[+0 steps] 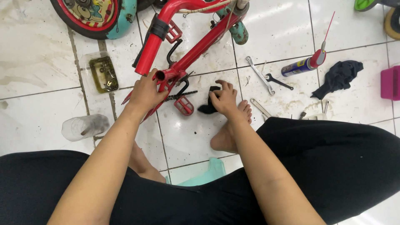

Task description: Cleaning and lubricating the handlebars and frame of a small red bicycle.

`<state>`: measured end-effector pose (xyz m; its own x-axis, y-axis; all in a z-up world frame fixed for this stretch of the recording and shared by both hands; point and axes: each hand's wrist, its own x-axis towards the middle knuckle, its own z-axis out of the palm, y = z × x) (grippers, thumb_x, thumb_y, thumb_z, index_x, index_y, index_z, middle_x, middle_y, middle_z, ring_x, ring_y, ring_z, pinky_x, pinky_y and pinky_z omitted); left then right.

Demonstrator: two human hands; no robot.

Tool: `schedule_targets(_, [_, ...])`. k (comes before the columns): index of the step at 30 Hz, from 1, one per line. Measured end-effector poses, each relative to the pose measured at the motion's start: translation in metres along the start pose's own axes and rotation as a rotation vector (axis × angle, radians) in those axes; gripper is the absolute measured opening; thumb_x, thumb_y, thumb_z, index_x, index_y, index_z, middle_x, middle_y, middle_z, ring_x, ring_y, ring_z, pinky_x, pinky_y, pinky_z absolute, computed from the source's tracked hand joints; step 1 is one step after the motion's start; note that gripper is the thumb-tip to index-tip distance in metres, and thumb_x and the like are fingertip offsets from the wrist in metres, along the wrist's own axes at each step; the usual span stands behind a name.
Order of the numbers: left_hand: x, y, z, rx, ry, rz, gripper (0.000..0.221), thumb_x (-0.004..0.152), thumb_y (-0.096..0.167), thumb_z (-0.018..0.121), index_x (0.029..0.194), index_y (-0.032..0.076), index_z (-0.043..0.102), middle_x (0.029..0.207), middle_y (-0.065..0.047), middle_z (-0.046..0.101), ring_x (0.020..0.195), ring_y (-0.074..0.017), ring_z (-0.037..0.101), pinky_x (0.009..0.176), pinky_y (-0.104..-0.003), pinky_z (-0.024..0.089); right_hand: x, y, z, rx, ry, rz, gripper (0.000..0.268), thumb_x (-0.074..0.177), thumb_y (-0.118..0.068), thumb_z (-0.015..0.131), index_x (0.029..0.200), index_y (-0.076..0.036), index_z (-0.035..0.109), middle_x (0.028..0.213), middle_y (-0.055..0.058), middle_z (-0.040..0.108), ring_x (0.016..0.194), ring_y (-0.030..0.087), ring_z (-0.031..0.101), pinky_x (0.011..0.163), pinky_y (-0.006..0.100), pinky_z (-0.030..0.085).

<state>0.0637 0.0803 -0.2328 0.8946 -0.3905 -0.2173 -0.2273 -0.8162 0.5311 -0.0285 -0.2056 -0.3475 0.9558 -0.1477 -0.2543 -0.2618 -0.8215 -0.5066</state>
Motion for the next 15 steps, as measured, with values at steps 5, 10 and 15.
schedule_targets(5, [-0.003, 0.012, -0.006, -0.058, 0.01, -0.04, 0.029, 0.077, 0.019, 0.072, 0.096, 0.009, 0.052, 0.09, -0.015, 0.064, 0.097, -0.0447, 0.066, 0.089, -0.057, 0.049, -0.013, -0.047, -0.004, 0.033, -0.035, -0.094, 0.033, 0.09, -0.046, 0.063, 0.097, -0.015, 0.069, 0.104, 0.006, 0.062, 0.108, 0.03, 0.059, 0.093, 0.048, 0.046])
schedule_targets(10, [0.007, 0.006, 0.0, -0.092, 0.022, -0.078, 0.025, 0.074, 0.02, 0.069, 0.089, 0.014, 0.05, 0.084, -0.009, 0.063, 0.094, -0.0405, 0.067, 0.088, -0.055, 0.047, -0.037, -0.075, 0.032, -0.054, -0.314, -0.18, 0.081, 0.079, -0.074, 0.064, 0.114, -0.001, 0.06, 0.109, 0.022, 0.069, 0.104, 0.041, 0.07, 0.09, 0.055, 0.055])
schedule_targets(15, [0.011, 0.008, 0.001, -0.13, 0.039, -0.089, 0.022, 0.081, 0.03, 0.067, 0.092, 0.016, 0.054, 0.085, -0.005, 0.066, 0.099, -0.0336, 0.071, 0.093, -0.054, 0.047, -0.023, -0.057, 0.048, 0.335, -0.393, 0.191, 0.079, 0.07, -0.05, 0.087, 0.127, -0.001, 0.06, 0.106, 0.021, 0.072, 0.101, 0.037, 0.073, 0.087, 0.042, 0.057])
